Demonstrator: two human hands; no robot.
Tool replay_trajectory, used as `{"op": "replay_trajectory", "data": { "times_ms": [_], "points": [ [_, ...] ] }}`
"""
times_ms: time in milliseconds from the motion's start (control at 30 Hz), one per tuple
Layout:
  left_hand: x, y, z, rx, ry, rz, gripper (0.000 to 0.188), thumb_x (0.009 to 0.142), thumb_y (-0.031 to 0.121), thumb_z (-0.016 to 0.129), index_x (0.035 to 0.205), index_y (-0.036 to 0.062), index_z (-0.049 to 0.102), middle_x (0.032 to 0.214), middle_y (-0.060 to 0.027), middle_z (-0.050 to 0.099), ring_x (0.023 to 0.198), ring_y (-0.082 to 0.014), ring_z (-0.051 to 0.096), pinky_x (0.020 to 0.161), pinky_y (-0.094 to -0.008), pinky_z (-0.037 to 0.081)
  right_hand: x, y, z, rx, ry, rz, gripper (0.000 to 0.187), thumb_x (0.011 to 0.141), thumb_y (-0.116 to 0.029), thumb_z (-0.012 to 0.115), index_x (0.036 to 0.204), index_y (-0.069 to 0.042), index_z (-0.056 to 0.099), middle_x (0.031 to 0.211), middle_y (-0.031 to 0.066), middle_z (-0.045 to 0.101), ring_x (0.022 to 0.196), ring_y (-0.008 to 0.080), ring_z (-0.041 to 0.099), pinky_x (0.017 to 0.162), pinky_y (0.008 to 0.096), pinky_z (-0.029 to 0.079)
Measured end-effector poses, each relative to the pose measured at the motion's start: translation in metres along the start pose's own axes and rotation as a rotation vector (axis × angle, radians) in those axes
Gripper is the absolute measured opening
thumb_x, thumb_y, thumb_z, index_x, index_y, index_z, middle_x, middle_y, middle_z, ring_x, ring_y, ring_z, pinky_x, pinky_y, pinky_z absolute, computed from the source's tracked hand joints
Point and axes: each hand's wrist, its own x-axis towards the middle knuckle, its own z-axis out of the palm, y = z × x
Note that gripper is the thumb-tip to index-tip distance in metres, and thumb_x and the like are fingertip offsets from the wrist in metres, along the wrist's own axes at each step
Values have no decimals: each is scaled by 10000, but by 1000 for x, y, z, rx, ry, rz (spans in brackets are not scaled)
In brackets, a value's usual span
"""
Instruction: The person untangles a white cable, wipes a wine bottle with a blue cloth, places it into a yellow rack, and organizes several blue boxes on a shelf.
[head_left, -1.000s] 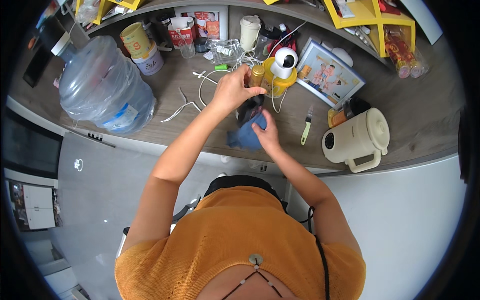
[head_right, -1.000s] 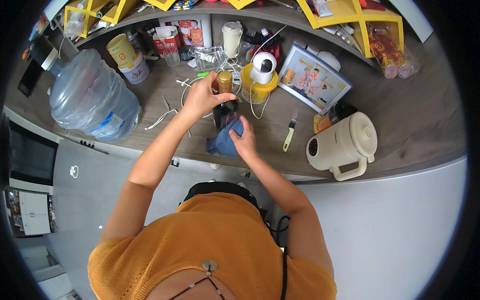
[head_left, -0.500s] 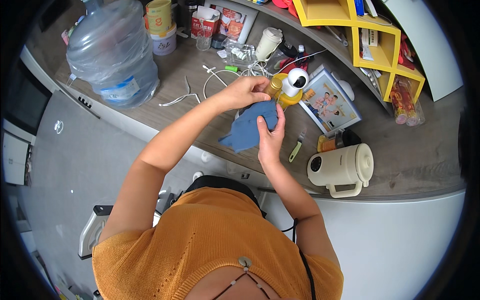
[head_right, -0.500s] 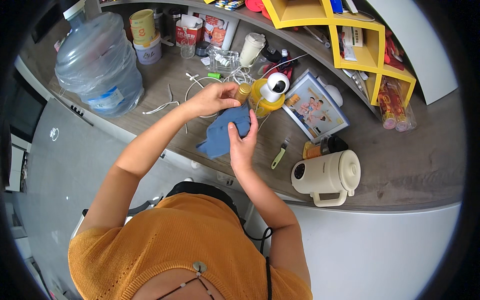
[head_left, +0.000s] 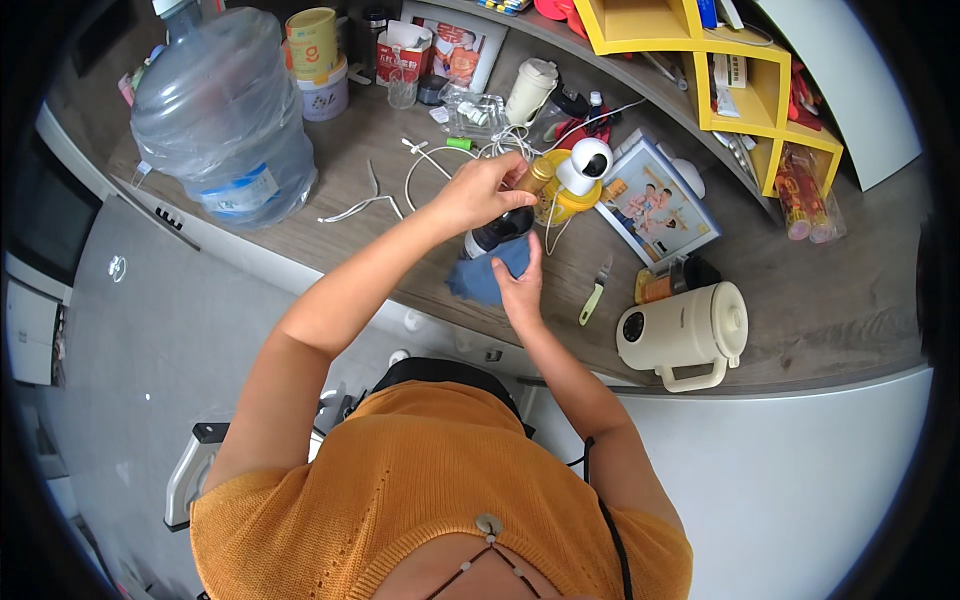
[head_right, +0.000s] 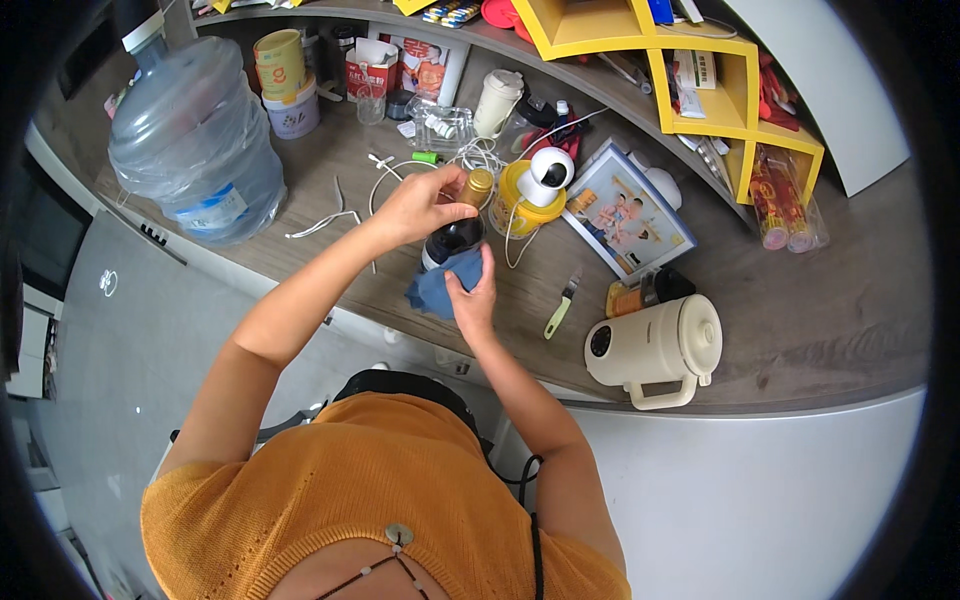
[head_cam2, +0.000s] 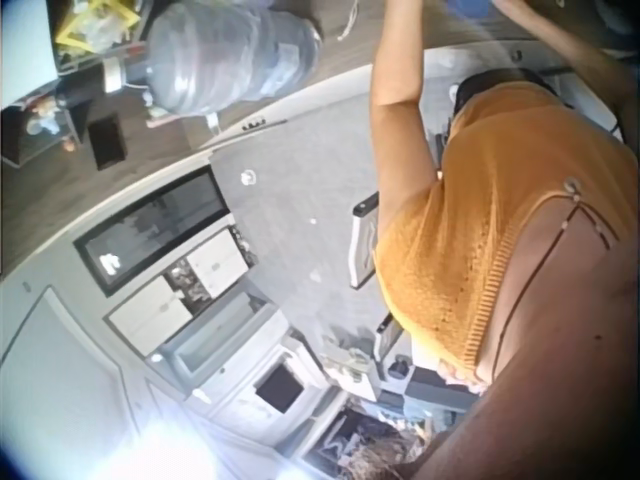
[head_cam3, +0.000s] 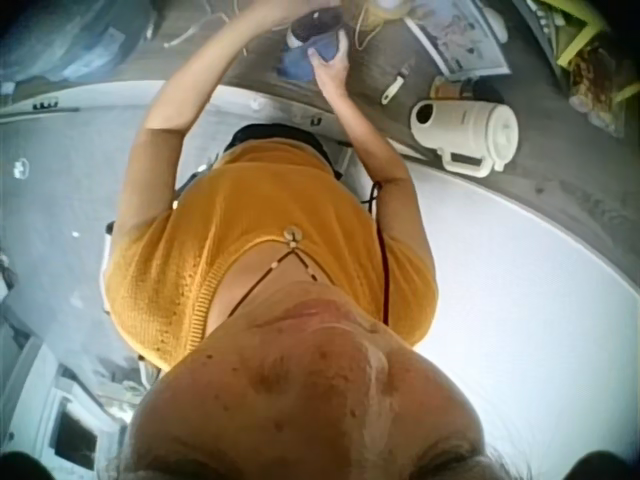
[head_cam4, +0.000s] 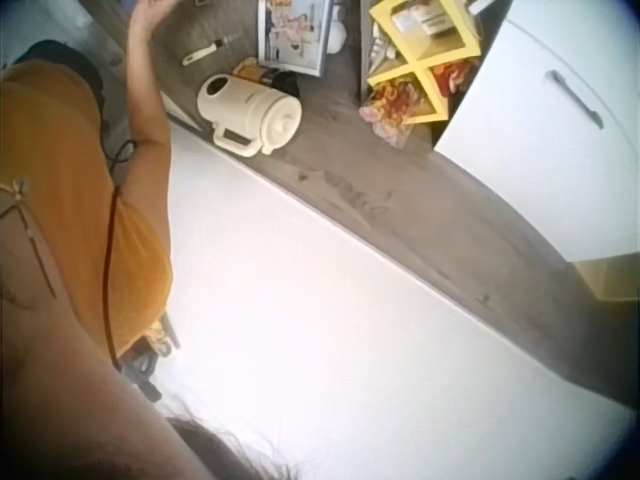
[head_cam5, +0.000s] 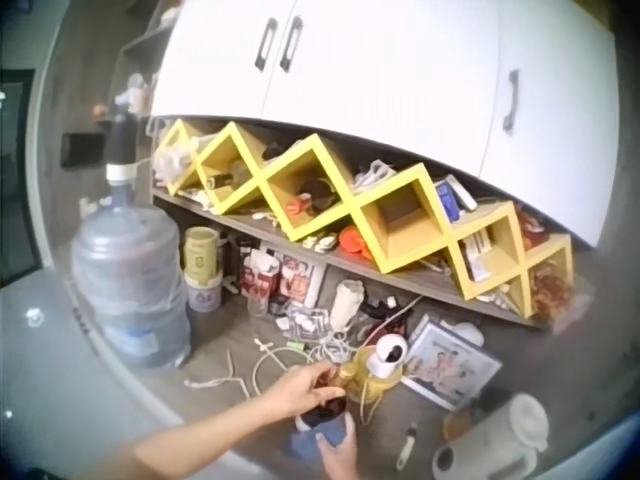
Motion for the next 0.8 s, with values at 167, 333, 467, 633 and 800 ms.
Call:
{"op": "replay_trajectory", "data": {
  "times_ms": [167,333,467,633,800],
  "points": [
    [-1,6,0,-100,-11,-8,308,767,121,704,1002,-14,557,884,-125,646,811,-196,633,732,-313,506,11,62,-14,26,-242,439,699,694,-57,672,1334,-78,392,1206,114,536,1076,205,526,942,311,391],
    [-3,-3,2,-88,-73,-16,341,815,89,640,1121,-14,529,921,-124,642,856,-170,615,760,-303,485,48,31,-38,176,-290,545,646,651,-9,594,1281,-74,470,1039,61,578,904,155,563,789,276,464],
    [-5,6,5,-108,-57,-23,387,855,76,587,1220,-16,494,988,-98,635,894,-115,569,799,-288,468,67,-9,-44,347,-259,419,614,673,-11,545,1280,-52,464,999,44,581,849,128,566,747,248,468],
    [-8,-15,12,-280,-61,-89,459,846,75,603,1266,-8,436,1063,-86,587,955,-119,531,850,-275,439,55,25,-38,228,-432,553,624,673,-45,591,1280,-66,447,958,54,586,859,146,576,748,280,485],
    [-4,-6,39,-169,112,-40,434,775,148,694,1133,16,488,947,-97,597,853,-179,559,780,-310,453,35,49,-36,-10,-382,490,608,688,-43,614,1274,-57,451,1029,59,574,926,160,557,829,285,458]
  ]
}}
